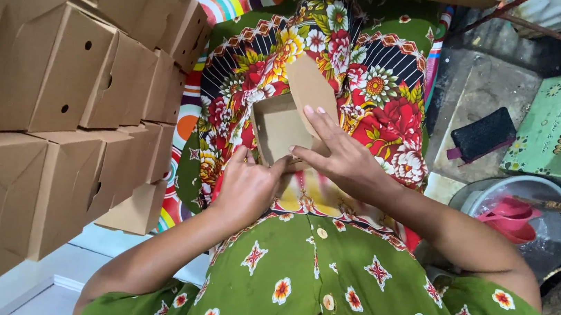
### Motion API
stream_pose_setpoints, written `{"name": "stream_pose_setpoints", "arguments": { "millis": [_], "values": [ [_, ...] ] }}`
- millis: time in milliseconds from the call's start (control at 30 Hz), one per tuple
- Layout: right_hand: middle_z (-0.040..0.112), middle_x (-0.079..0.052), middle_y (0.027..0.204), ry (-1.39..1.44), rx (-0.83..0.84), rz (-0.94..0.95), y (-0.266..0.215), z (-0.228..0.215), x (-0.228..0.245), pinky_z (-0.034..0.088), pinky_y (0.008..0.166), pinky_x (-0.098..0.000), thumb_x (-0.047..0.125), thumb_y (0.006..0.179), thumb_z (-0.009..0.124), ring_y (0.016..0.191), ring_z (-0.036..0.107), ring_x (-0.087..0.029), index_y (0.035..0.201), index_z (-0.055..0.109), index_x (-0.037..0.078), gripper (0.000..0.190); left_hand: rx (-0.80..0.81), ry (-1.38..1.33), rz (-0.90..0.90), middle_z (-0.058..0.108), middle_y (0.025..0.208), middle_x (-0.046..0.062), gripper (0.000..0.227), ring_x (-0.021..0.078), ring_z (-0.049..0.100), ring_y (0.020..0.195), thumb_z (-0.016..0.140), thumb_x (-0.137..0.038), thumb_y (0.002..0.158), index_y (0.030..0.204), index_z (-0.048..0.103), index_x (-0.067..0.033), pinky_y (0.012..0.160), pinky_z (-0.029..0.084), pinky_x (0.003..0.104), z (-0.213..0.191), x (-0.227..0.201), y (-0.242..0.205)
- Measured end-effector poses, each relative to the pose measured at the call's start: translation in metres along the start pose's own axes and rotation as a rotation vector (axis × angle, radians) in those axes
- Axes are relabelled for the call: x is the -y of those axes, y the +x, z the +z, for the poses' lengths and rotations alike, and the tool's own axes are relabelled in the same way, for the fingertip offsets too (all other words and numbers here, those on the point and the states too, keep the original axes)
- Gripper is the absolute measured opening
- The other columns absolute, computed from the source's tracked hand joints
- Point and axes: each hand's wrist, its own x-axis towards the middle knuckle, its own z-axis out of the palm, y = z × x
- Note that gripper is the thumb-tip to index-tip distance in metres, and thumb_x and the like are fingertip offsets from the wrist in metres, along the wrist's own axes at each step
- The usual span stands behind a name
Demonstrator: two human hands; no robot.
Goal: Assembling small cardboard boxes from flat templates by folding and tucking tabs.
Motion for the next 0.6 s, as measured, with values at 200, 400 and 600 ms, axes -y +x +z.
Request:
{"name": "stream_pose_setpoints", "arguments": {
  "millis": [200, 400, 600],
  "values": [
    [0.038, -0.026, 0.157, 0.38, -0.158, 0.159, 0.005, -0.023, 0.001, 0.06, 0.082, -0.0352, 0.031, 0.081, 0.086, 0.093, 0.075, -0.027, 0.108, 0.071, 0.018, 0.033, 0.047, -0.064, -0.024, 0.065, 0.048, 0.006, 0.017, 0.0283, 0.074, 0.058, 0.059, -0.024, 0.092, 0.105, 0.068, -0.0266, 0.082, 0.037, 0.038, 0.005, 0.006, -0.004],
    [0.038, -0.028, 0.161, 0.376, -0.377, 0.709, -0.059, -0.08, -0.021, 0.037, 0.117, -0.0537, 0.031, 0.11, 0.055, 0.143, 0.044, -0.046, 0.094, 0.063, 0.001, 0.035, 0.099, -0.115, -0.049, 0.065, 0.048, 0.009, 0.018, 0.0309, 0.073, 0.056, 0.056, -0.021, 0.093, 0.103, 0.07, -0.0235, 0.082, 0.038, 0.039, 0.001, 0.002, -0.011],
    [0.062, -0.032, 0.123, -0.079, -0.416, 0.453, -0.024, -0.113, -0.001, 0.054, 0.106, -0.0507, -0.02, 0.096, 0.07, 0.12, 0.06, -0.045, 0.117, 0.062, -0.013, 0.023, 0.159, -0.074, -0.01, 0.055, 0.038, 0.002, 0.025, 0.0211, 0.048, 0.037, 0.052, -0.021, 0.104, 0.102, 0.076, -0.0132, 0.075, 0.037, 0.04, 0.011, -0.007, -0.003]
  ]
}}
